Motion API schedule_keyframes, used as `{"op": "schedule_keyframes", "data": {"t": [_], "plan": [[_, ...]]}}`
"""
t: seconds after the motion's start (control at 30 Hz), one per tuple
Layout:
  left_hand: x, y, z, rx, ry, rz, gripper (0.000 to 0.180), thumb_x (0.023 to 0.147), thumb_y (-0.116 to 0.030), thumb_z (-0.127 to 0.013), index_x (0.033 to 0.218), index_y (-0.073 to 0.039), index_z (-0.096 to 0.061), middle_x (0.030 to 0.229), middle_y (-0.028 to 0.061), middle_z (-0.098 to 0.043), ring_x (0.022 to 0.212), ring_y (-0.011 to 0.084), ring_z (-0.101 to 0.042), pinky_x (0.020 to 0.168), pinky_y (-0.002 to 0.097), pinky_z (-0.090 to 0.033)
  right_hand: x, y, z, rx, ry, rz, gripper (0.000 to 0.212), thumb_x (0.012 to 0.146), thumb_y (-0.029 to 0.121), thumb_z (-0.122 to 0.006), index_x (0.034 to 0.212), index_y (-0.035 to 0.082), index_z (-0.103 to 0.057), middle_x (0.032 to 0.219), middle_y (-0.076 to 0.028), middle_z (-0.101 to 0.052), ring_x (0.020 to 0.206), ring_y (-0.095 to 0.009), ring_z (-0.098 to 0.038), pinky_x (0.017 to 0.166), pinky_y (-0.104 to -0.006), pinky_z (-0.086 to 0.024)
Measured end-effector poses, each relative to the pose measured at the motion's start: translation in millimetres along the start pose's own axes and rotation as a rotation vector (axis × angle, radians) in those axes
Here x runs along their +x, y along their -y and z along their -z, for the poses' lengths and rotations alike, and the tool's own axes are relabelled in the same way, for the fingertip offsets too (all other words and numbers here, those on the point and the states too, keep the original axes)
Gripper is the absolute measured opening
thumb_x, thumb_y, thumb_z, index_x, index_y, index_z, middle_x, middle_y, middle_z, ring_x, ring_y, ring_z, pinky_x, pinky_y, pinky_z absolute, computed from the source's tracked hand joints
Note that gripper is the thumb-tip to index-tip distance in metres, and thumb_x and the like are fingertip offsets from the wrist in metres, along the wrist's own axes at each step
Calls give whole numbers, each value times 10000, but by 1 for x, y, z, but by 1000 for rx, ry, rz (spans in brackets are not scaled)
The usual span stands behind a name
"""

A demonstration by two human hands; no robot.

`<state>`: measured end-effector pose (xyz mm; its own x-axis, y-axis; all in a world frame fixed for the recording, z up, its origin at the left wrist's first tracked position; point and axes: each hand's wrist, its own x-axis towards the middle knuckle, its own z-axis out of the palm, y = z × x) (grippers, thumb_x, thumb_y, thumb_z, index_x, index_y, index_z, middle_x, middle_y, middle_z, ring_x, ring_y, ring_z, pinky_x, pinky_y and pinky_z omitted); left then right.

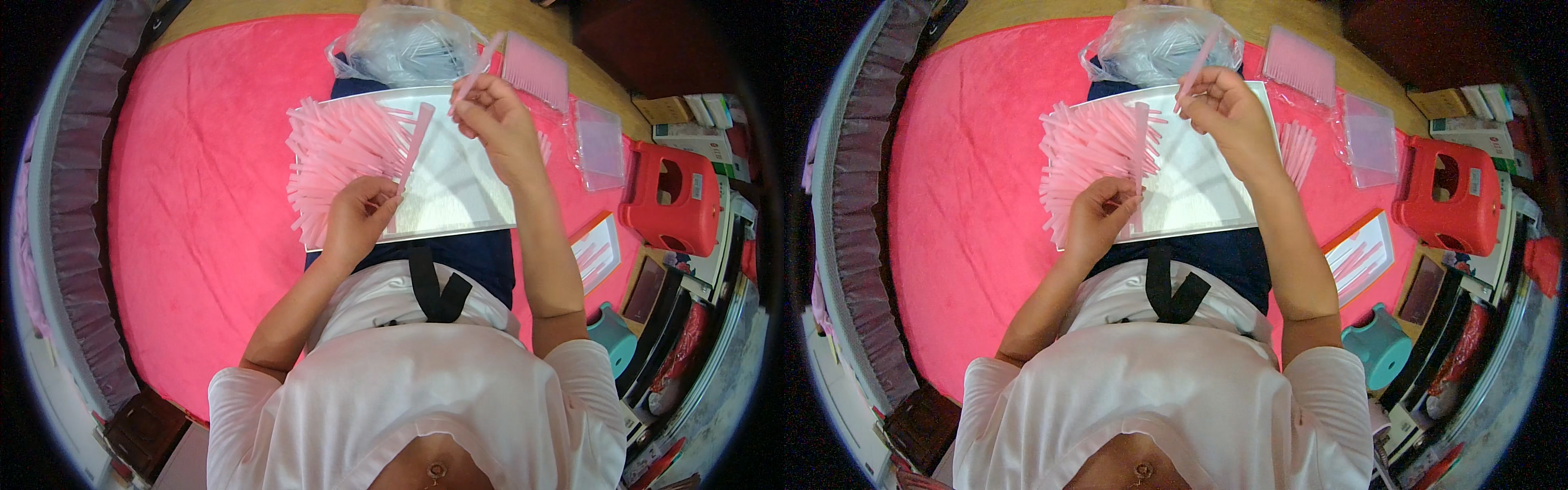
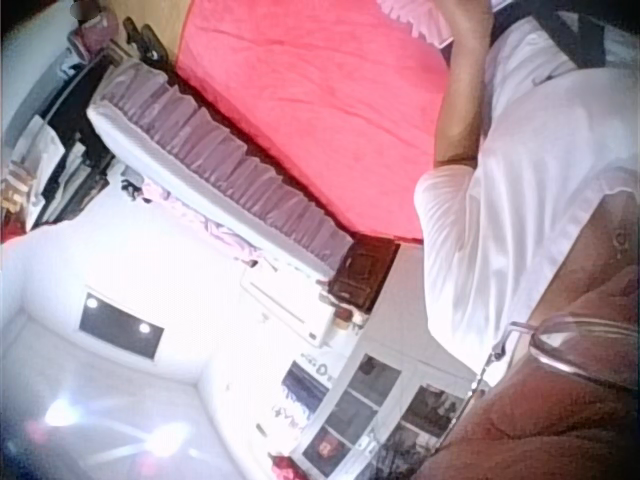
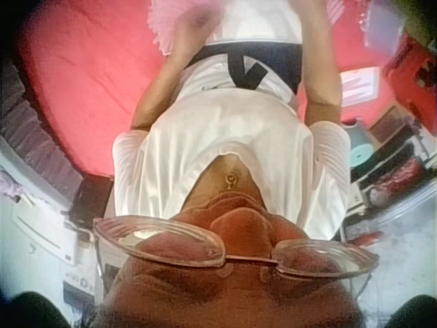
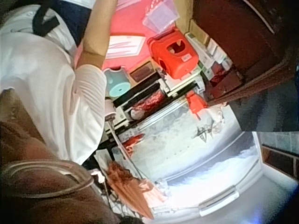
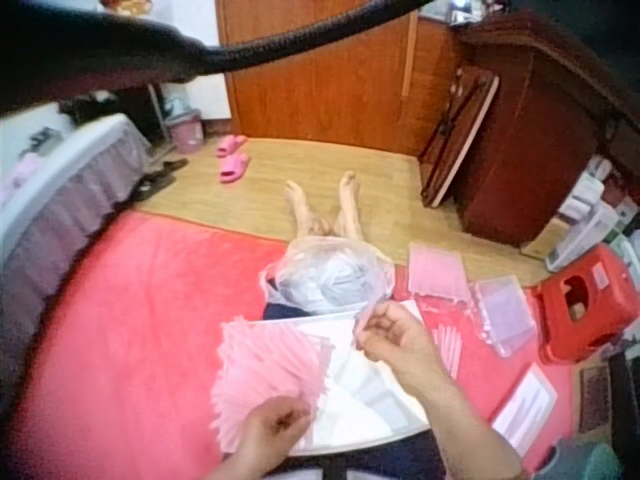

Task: The person sits on a pink mat and repeatedly picks up pink plastic straws from a white tray. They insert a smaller straw into a larger one and place the assembled pair back into the tray. The person's bare feet are visible on the floor.

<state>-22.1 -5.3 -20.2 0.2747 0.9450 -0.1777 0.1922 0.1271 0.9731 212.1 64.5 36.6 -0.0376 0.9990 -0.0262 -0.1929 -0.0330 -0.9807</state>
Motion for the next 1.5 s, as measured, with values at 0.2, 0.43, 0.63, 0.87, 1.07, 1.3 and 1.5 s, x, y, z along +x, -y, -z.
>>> {"op": "schedule_keyframes", "data": {"t": [0.2, 0.43, 0.63, 0.87, 1.07, 1.3, 1.5], "plan": [[-1, -10, -1, 82, 33, -8, 133, 861, -40, -699, 990, -17, -678, 881, 16, -616, 754, 81, -564, 662, 219, -456, -11, 38, -9, 1, 50, 185, 261, 886, 38, -669, 1126, 21, -567, 1011, -51, -631, 972, -125, -601, 872, -263, -479], [-1, -12, -1, 88, 34, -20, 131, 860, -38, -696, 986, -9, -679, 885, 30, -618, 750, 87, -582, 648, 225, -459, -12, 34, -15, -48, 68, 225, 274, 873, 0, -675, 1122, 25, -562, 1049, -41, -618, 982, -115, -591, 855, -254, -484], [-1, -10, -3, 80, 14, -43, 123, 847, -29, -697, 962, 8, -676, 859, 62, -616, 698, 118, -593, 609, 252, -471, -14, 31, -12, -154, 93, 222, 286, 862, 10, -684, 1121, 35, -566, 1055, -32, -615, 964, -102, -574, 808, -242, -481], [-1, -10, -3, 83, 9, -54, 114, 843, -27, -695, 946, 17, -674, 844, 77, -613, 671, 132, -597, 589, 264, -473, -13, 37, -11, -234, 69, 250, 289, 897, 56, -645, 1175, 33, -569, 1072, -51, -621, 1000, -111, -558, 820, -262, -484], [-1, -11, -2, 44, 17, -24, 109, 849, -35, -699, 937, 24, -672, 837, 70, -614, 686, 118, -596, 596, 256, -469, 7, 26, -2, -349, -59, 305, 230, 937, 104, -601, 1152, 21, -602, 1070, -68, -633, 982, -133, -589, 845, -274, -485], [2, -2, 1, -60, 24, 71, 133, 874, -54, -704, 975, 22, -662, 834, 4, -606, 742, 71, -549, 653, 220, -462, 109, -55, 50, -1156, -26, 428, 253, 881, 43, -553, 1114, 36, -652, 1130, -172, -632, 999, -327, -636, 889, -402, -504], [5, -9, -2, -109, 17, 105, 139, 873, -57, -709, 979, 21, -664, 830, 16, -623, 745, 75, -563, 664, 224, -470, 164, -97, 48, -1465, 194, 153, 316, 800, 27, -584, 1107, 41, -659, 1109, -205, -649, 1054, -360, -616, 912, -434, -485]]}}
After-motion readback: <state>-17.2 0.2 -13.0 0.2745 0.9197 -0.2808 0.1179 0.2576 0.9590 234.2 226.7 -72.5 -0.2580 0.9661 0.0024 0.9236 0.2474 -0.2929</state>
